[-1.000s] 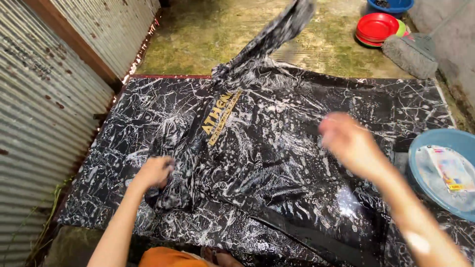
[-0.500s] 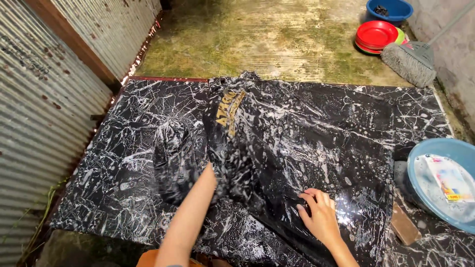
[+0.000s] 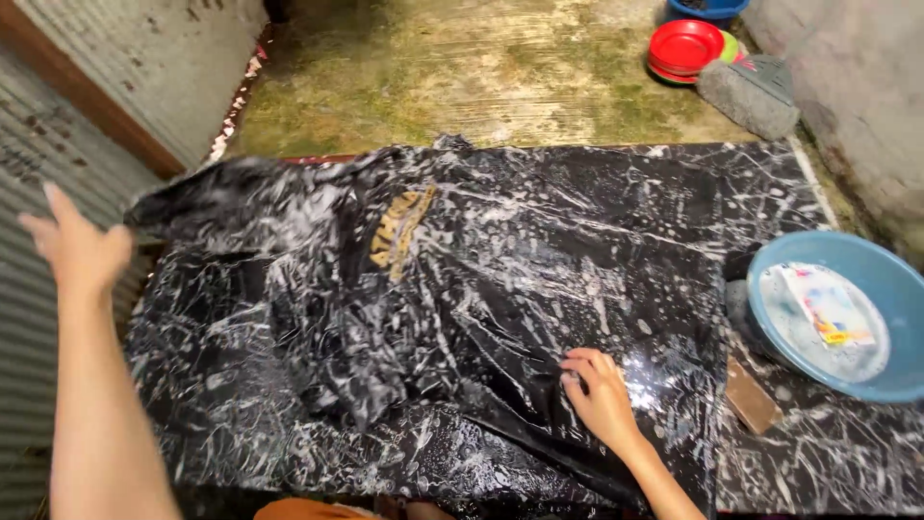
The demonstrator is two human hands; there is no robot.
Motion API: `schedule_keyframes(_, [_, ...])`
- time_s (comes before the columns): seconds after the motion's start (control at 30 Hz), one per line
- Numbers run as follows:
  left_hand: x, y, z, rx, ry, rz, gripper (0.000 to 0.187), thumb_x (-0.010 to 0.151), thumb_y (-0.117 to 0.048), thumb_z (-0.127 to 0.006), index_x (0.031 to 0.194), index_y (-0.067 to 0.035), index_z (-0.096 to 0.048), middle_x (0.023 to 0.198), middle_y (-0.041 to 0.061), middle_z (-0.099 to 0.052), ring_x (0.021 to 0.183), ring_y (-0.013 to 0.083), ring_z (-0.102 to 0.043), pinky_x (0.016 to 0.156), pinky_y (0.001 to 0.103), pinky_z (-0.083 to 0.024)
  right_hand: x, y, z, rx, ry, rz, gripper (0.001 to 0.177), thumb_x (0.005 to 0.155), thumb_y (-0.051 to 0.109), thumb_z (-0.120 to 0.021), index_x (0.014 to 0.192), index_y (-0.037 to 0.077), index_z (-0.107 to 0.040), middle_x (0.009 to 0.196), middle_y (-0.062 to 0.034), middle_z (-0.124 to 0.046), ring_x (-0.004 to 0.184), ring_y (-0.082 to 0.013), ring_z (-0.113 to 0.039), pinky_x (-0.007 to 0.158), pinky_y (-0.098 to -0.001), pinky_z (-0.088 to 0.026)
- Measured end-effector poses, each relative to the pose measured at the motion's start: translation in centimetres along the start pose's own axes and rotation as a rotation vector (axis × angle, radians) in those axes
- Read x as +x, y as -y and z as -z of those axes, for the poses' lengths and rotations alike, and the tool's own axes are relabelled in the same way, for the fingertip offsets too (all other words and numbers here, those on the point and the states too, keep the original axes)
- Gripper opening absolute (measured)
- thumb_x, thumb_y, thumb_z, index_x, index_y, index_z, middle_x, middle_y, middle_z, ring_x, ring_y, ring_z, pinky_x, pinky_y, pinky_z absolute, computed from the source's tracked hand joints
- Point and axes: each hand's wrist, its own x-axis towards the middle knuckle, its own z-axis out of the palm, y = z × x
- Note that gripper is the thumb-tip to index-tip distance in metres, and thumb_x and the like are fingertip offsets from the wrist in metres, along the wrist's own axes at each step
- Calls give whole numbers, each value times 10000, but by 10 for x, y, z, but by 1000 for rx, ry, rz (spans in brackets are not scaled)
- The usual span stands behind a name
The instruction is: Washing a black raincoat by hand on a table using soap and a brush.
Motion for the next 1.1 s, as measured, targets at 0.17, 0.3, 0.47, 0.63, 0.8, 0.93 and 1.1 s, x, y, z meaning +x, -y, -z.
schedule_keyframes(0.17, [-138, -81, -19, -253, 579, 117, 374, 988, -398, -584, 1105, -83, -749, 1126, 179, -738, 1066, 381, -695, 930, 499, -521, 35, -19, 110, 153, -579, 29, 103, 985, 113, -639, 978, 14, -666, 958, -128, -700, 849, -240, -678, 760, -365, -535])
schedule_keyframes(0.3, [-205, -186, 36, -141, 1254, 76, 794, 843, -680, -593, 1429, -149, -516, 1498, 89, -475, 1429, 265, -397, 1153, 619, -267, 63, -177, 195, -423, -553, -383, 324, 1121, 193, -614, 913, -41, -697, 852, -250, -664, 822, -406, -632, 786, -494, -486])
schedule_keyframes(0.47, [-205, -193, 71, 167, 1372, -138, 890, 844, -702, -680, 1516, -250, -310, 1647, -41, -220, 1596, 231, -158, 1175, 702, -115, 57, -443, 197, -687, 134, -688, 462, 888, 379, -655, 964, -48, -815, 980, -318, -740, 946, -468, -719, 861, -514, -565])
schedule_keyframes(0.63, [-230, -159, 40, -85, 984, -144, 828, 796, -331, -740, 1530, -161, -396, 1579, 69, -346, 1357, 259, -422, 1062, 580, -330, 93, -335, 206, 777, -10, -921, 390, 1118, 298, -427, 1083, -44, -612, 969, -230, -666, 1119, -554, -590, 902, -577, -300])
schedule_keyframes(0.8, [-236, -150, 24, -79, 728, -311, 183, 902, -172, -616, 1083, -162, -644, 1202, 55, -667, 1265, 248, -571, 1097, 510, -374, 151, -18, 129, 928, 235, -622, 387, 1041, 195, -458, 1336, -55, -484, 1286, -266, -609, 1159, -406, -650, 1039, -490, -488])
schedule_keyframes(0.93, [-206, -111, 30, 135, 767, -368, 215, 942, -137, -547, 1088, -99, -701, 877, 123, -726, 954, 313, -680, 931, 447, -472, 139, 48, 88, 153, 321, -233, 542, 957, 292, -576, 1469, 140, -482, 1410, -145, -595, 1220, -338, -627, 1044, -445, -490])
schedule_keyframes(1.1, [-192, -115, 9, -135, 1081, 382, 428, 1073, -437, -462, 1113, -82, -698, 975, 122, -773, 929, 251, -743, 925, 424, -557, 21, -72, 109, -298, -187, -265, 401, 964, 171, -574, 1333, 45, -673, 1332, -255, -651, 1202, -417, -629, 1098, -502, -473])
